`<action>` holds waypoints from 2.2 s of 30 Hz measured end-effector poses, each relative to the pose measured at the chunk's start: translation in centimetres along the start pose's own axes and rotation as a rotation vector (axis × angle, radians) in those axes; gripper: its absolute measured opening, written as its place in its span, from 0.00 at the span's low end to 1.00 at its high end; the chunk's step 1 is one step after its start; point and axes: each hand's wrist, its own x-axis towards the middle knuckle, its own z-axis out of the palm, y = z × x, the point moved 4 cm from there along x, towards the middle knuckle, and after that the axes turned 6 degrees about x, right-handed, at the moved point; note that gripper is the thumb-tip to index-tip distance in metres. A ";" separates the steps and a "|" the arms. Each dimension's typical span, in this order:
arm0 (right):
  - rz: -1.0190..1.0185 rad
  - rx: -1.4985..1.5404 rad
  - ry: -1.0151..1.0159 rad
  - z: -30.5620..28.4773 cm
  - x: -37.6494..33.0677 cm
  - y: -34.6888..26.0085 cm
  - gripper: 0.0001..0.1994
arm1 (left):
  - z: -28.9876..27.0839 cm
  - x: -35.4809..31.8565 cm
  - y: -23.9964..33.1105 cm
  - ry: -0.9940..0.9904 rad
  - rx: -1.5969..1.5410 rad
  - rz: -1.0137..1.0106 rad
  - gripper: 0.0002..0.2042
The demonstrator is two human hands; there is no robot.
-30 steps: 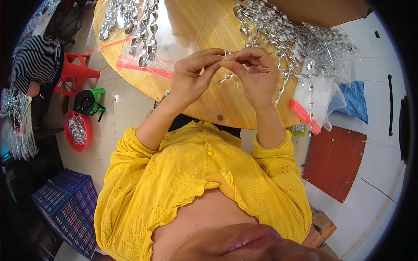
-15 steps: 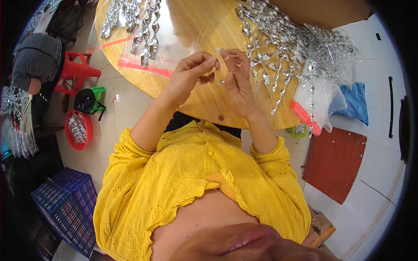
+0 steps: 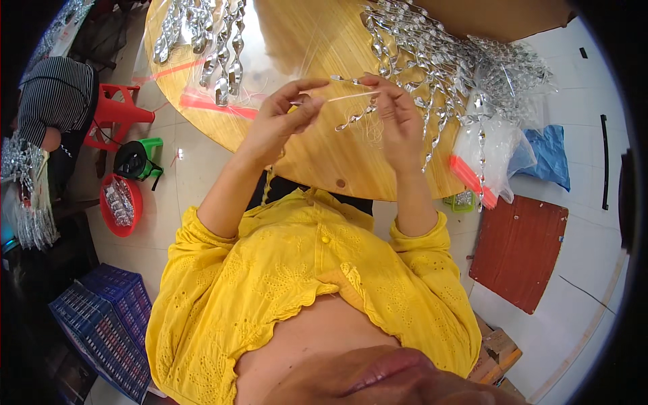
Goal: Packaging silver tinsel decorations into clear plastic bags on a wooden table.
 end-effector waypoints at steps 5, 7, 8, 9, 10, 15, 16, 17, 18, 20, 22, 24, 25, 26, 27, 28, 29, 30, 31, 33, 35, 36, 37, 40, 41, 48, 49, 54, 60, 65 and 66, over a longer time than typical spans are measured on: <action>0.274 0.744 -0.066 -1.4 0.2 1.4 0.06 | -1.0 -0.9 -0.9 -0.105 0.064 -0.091 0.09; 0.382 0.981 -0.054 -2.3 0.2 2.4 0.05 | -1.1 -1.2 -0.8 -0.106 0.084 -0.107 0.09; 0.324 0.934 -0.208 -2.3 0.7 2.2 0.05 | -1.3 -1.3 -0.8 -0.102 0.106 -0.120 0.09; 0.265 0.883 -0.360 -2.1 1.0 1.8 0.05 | -1.7 -1.5 -0.6 -0.101 0.106 -0.118 0.09; 0.264 0.882 -0.362 -1.9 0.5 1.7 0.05 | -2.3 -1.9 -0.4 -0.116 0.109 -0.139 0.09; -0.344 -0.721 -0.518 0.1 -0.8 -0.4 0.03 | -5.0 -3.6 0.4 -0.037 0.160 -0.103 0.08; -0.252 -0.699 -0.527 -0.2 -0.8 -0.1 0.01 | -5.5 -4.0 0.4 -0.047 0.181 -0.116 0.08; -0.252 -0.698 -0.528 -0.7 -0.8 0.0 0.01 | -5.9 -4.4 0.5 -0.059 0.202 -0.131 0.08; -0.269 -0.701 -0.469 -1.4 -0.8 0.1 0.02 | -6.4 -4.7 0.6 -0.057 0.203 -0.131 0.08; -0.285 -0.702 -0.412 -2.1 -0.8 -0.2 0.03 | -7.4 -5.3 1.1 -0.024 0.187 -0.109 0.08; -0.239 -0.736 -0.334 -2.6 -0.8 -0.6 0.05 | -7.4 -5.9 1.8 -0.027 0.204 -0.094 0.08; -0.317 -0.755 -0.294 -3.5 -0.5 -0.3 0.05 | -7.2 -6.6 2.7 -0.032 0.221 -0.081 0.08; -0.395 -0.774 -0.250 -4.1 -0.4 -0.5 0.06 | -7.0 -6.9 3.3 -0.038 0.250 -0.062 0.08; -0.395 -0.772 -0.252 -4.6 -0.2 -0.6 0.06 | -7.0 -7.3 3.9 -0.044 0.279 -0.045 0.08; -0.340 -0.854 -0.170 -5.6 0.2 -0.8 0.06 | -7.0 -7.6 4.3 -0.043 0.280 -0.045 0.08; -0.284 -0.936 -0.087 -6.6 0.4 -0.9 0.07 | -7.1 -7.9 4.8 -0.072 0.305 -0.004 0.08; -0.287 -0.936 -0.088 -7.2 0.6 -0.9 0.07 | -6.9 -8.1 5.3 -0.100 0.331 0.040 0.08; -0.223 -0.897 -0.036 -8.2 0.7 -0.6 0.07 | -6.9 -8.1 5.7 -0.100 0.331 0.043 0.08; -0.160 -0.857 0.017 -8.9 0.7 -0.4 0.07 | -6.3 -8.0 6.5 -0.189 0.444 0.177 0.07; -0.229 -0.870 -0.005 -7.7 0.5 -1.1 0.07 | -5.3 -7.6 7.8 -0.272 0.557 0.315 0.07; -0.295 -0.883 -0.028 -5.5 -0.1 -2.4 0.07 | -2.9 -7.1 9.2 -0.453 1.018 0.735 0.10; -0.449 -0.892 -0.115 -3.4 -0.7 -4.0 0.08 | -2.2 -6.4 9.6 -0.450 1.017 0.734 0.10; -0.602 -0.897 -0.203 -1.6 -1.3 -4.9 0.09 | -1.1 -5.8 9.8 -0.452 1.279 0.864 0.11; -0.679 -0.910 -0.267 0.7 -2.1 -5.3 0.10 | -1.3 -2.8 9.0 -0.465 1.524 0.986 0.12; -0.680 -0.913 -0.264 1.0 -2.1 -5.1 0.10 | -2.0 -1.4 8.6 -0.476 1.525 1.027 0.11; -0.470 -0.910 -0.103 -3.9 -3.6 -3.5 0.07 | -9.0 3.6 4.7 -0.371 1.717 1.039 0.10; -0.398 -0.943 -0.062 -4.8 -3.9 -3.3 0.07 | -9.9 3.6 4.5 -0.350 1.724 1.009 0.10; -0.307 -1.071 0.046 -8.5 -5.3 -2.5 0.06 | -13.3 3.8 3.1 -0.155 1.889 0.745 0.15; -0.143 -1.113 0.255 -11.9 -6.4 -2.2 0.07 | -10.5 2.0 3.9 0.008 1.696 0.739 0.22; -0.059 -1.013 0.238 -12.8 -7.2 -0.7 0.07 | -4.1 1.0 1.6 -0.035 1.217 0.690 0.17; -0.068 -1.044 0.235 -12.8 -7.3 -0.6 0.06 | -2.9 0.8 1.0 -0.074 1.194 0.658 0.17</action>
